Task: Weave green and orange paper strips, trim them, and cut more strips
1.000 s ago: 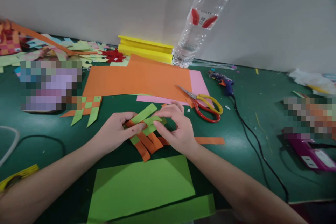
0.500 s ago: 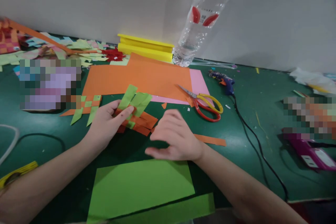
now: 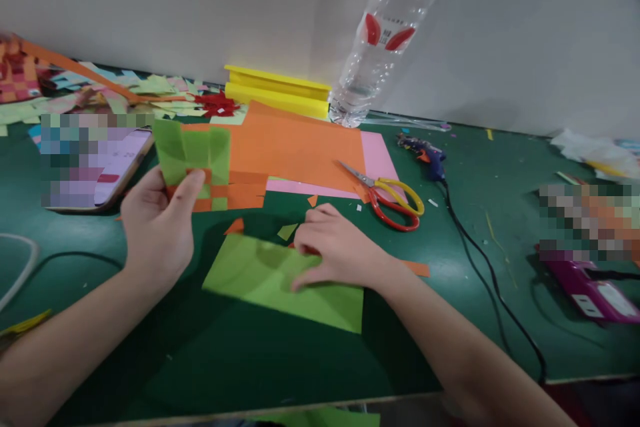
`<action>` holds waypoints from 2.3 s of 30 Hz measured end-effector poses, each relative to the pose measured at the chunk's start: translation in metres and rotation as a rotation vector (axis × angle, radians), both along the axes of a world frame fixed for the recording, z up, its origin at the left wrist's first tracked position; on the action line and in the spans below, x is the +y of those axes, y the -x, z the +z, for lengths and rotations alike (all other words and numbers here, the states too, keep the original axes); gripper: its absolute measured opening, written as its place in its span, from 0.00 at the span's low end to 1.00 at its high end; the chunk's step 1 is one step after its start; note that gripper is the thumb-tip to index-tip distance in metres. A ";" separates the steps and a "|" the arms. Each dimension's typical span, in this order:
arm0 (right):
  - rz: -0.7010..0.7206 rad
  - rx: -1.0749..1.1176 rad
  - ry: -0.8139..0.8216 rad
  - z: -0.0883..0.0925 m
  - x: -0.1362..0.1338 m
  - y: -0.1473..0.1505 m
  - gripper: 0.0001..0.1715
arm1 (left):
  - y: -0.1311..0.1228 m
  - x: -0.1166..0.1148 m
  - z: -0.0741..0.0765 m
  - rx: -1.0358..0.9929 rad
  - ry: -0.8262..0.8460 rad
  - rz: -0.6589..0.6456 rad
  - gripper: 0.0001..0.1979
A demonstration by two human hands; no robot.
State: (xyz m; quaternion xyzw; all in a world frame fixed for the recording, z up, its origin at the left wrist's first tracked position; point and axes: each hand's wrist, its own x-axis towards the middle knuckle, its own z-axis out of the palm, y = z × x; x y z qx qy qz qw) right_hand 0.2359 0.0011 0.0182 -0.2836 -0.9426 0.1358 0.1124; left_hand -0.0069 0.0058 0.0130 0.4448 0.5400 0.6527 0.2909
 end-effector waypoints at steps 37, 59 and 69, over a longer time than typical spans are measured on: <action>-0.286 0.667 -0.264 -0.009 -0.010 0.017 0.08 | -0.022 -0.019 0.006 0.301 0.453 -0.692 0.14; -0.266 0.598 -0.361 -0.010 -0.011 0.019 0.04 | -0.023 -0.019 0.011 0.256 0.440 -0.764 0.10; -0.236 0.583 -0.369 -0.013 -0.011 0.017 0.05 | -0.021 -0.018 0.008 0.295 0.461 -0.755 0.11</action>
